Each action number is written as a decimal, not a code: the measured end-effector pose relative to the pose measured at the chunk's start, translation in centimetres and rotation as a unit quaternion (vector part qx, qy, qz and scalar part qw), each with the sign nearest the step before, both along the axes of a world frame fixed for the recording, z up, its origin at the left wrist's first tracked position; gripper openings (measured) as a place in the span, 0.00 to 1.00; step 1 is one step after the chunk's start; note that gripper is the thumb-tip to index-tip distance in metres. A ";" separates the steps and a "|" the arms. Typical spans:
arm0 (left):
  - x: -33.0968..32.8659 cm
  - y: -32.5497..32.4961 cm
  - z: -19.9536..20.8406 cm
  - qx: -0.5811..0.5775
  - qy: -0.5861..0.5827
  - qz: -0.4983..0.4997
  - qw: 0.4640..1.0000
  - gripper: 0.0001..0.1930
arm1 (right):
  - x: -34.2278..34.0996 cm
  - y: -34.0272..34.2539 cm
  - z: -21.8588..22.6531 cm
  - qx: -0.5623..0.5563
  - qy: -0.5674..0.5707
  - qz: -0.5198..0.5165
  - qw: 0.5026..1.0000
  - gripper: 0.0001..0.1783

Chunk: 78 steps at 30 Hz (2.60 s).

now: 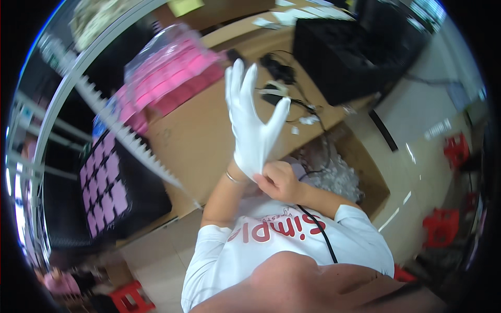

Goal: The person places pink foam inserts into black plastic trays, then applies a white adhesive strip along the tray edge. They repeat this process for multiple trays, stacking the completed units on the left side of the table.

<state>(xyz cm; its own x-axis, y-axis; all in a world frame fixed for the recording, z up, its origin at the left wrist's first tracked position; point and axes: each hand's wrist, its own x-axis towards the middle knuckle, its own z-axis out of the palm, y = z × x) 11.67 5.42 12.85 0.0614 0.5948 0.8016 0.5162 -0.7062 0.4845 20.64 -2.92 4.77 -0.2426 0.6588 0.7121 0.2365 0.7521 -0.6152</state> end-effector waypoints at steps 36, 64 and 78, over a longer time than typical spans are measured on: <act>21.0 19.6 -5.9 -0.639 -0.458 -0.299 0.541 0.58 | 59.0 27.5 2.8 -0.441 0.570 -0.406 0.562 0.41; 3.4 4.0 -8.5 -0.513 -0.469 -0.278 0.663 0.08 | 37.7 2.6 -3.0 -0.309 0.540 -0.047 0.782 0.27; -21.6 -7.9 -15.2 -0.315 -0.643 0.081 0.694 0.05 | 9.0 14.2 -3.8 -0.514 0.398 0.106 0.752 0.28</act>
